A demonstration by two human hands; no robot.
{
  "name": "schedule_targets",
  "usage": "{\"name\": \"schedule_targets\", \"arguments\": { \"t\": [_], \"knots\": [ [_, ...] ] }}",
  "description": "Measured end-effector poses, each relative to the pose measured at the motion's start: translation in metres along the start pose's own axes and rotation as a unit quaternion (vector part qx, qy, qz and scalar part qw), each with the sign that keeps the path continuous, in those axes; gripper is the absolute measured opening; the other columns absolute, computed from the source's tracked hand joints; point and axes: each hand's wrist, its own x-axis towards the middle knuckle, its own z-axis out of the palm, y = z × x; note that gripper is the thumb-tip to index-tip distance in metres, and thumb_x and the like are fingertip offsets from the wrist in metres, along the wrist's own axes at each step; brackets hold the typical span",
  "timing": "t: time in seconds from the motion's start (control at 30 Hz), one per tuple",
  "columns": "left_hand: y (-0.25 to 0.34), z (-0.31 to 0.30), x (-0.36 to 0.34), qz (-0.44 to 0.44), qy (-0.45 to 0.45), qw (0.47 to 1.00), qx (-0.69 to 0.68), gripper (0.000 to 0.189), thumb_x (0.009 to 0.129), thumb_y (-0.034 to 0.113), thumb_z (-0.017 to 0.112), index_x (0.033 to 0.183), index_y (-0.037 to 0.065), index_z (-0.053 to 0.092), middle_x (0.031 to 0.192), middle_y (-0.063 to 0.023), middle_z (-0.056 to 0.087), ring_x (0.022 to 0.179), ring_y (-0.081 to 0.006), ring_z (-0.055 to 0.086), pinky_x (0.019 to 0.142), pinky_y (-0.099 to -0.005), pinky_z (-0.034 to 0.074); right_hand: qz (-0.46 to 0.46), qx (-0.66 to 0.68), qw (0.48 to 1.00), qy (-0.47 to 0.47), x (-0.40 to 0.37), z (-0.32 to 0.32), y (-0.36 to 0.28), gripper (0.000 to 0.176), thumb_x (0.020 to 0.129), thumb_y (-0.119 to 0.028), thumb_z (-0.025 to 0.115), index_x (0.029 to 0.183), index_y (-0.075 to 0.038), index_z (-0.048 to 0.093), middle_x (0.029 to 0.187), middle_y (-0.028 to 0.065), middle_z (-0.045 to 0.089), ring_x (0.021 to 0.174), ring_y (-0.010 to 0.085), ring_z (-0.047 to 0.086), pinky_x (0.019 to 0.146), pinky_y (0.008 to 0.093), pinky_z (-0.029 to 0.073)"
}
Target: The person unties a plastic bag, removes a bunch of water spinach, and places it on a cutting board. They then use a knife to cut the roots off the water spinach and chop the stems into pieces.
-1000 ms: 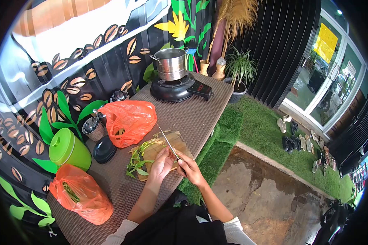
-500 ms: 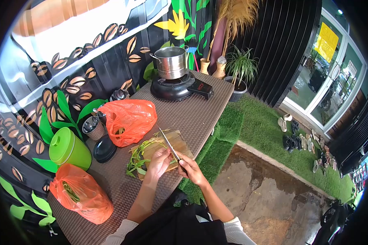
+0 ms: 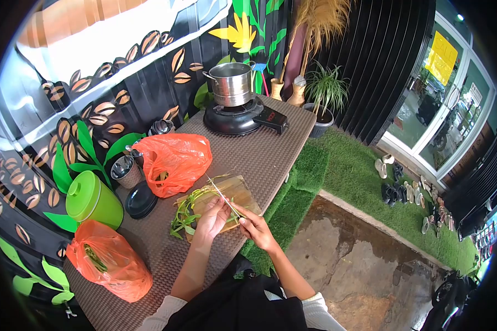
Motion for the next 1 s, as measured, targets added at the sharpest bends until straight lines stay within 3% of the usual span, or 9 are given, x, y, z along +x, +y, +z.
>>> {"name": "schedule_targets", "arguments": {
  "t": [0.33, 0.8, 0.9, 1.0],
  "knots": [
    [-0.012, -0.006, 0.001, -0.016, 0.003, 1.0, 0.004, 0.014, 0.089, 0.014, 0.064, 0.099, 0.006, 0.058, 0.099, -0.0044, 0.062, 0.094, -0.0144, 0.057, 0.091, -0.0307, 0.044, -0.004, 0.022, 0.999, 0.027, 0.001, -0.002, 0.006, 0.039, 0.098, -0.016, 0.047, 0.136, -0.005, 0.045, 0.061, -0.0039, 0.038, 0.05, 0.0053, 0.033, 0.046, 0.0213, 0.028],
    [-0.009, -0.004, 0.003, -0.011, 0.008, 1.0, -0.004, 0.009, 0.09, 0.015, 0.062, 0.096, 0.008, 0.062, 0.093, -0.0022, 0.064, 0.09, -0.0127, 0.06, 0.084, -0.0267, 0.049, -0.003, 0.029, 0.999, 0.034, 0.001, -0.001, 0.005, 0.039, 0.098, -0.016, 0.047, 0.134, -0.004, 0.044, 0.063, -0.0018, 0.042, 0.05, 0.0062, 0.037, 0.045, 0.0213, 0.03],
    [-0.008, -0.001, 0.002, -0.007, -0.001, 1.0, -0.003, 0.009, 0.09, 0.013, 0.062, 0.096, 0.007, 0.062, 0.095, -0.0024, 0.064, 0.09, -0.0126, 0.06, 0.085, -0.0273, 0.048, 0.003, 0.046, 0.998, 0.038, 0.001, -0.001, 0.006, 0.039, 0.098, -0.015, 0.049, 0.135, -0.006, 0.046, 0.063, -0.0053, 0.038, 0.051, 0.0039, 0.033, 0.046, 0.0204, 0.028],
    [-0.01, -0.002, 0.003, -0.007, -0.004, 1.0, -0.006, 0.009, 0.09, 0.013, 0.062, 0.096, 0.006, 0.061, 0.096, -0.0029, 0.064, 0.091, -0.0128, 0.06, 0.086, -0.0277, 0.048, -0.008, 0.031, 0.999, 0.035, 0.001, -0.002, 0.004, 0.038, 0.097, -0.017, 0.048, 0.133, -0.004, 0.044, 0.063, -0.0018, 0.043, 0.05, 0.0061, 0.038, 0.045, 0.0212, 0.031]
  ]
}}
